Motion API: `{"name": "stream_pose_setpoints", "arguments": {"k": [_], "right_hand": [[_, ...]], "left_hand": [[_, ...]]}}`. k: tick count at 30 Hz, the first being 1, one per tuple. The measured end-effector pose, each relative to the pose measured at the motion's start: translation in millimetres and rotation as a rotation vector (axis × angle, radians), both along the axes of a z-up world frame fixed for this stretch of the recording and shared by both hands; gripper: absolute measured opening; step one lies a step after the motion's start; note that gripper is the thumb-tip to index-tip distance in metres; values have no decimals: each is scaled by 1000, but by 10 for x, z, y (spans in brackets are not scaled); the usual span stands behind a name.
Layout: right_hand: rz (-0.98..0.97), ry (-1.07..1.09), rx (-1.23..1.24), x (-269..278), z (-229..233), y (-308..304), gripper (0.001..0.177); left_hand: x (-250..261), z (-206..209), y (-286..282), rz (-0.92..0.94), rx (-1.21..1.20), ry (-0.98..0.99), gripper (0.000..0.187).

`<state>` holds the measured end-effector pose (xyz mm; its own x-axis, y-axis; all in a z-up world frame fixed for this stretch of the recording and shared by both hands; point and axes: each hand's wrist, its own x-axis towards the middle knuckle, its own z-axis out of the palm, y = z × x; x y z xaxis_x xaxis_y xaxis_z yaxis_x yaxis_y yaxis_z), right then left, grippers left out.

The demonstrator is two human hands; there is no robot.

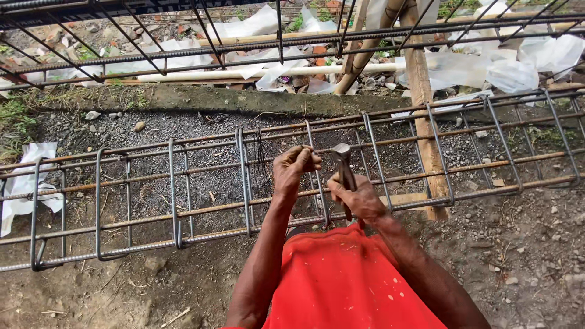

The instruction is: The person uses pliers to twist wire ties around the intersections of a rebar grid. They systematically move along the grid, securing the metal bars together with wire.

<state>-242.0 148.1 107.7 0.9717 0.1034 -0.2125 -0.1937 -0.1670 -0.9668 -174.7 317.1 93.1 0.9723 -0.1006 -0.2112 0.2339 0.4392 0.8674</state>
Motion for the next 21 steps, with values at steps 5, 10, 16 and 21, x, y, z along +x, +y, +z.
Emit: {"name": "stream_pose_setpoints", "arguments": {"k": [5,10,16,21], "right_hand": [[-137,0,-41,-221,-141,-175,14],[-401,0,-58,-469,-294,-307,7],[-557,128,-196,-713,-136,-256,15],[-423,230,-489,-673,4,-253,16]], "left_hand": [[105,-591,175,-246,498,-41,33],[449,-887,-23,-281,1006,11,52],[1313,-915,-140,-372,1503,-291,72],[1613,-1294,-188,-660,1531,-269,54]]}}
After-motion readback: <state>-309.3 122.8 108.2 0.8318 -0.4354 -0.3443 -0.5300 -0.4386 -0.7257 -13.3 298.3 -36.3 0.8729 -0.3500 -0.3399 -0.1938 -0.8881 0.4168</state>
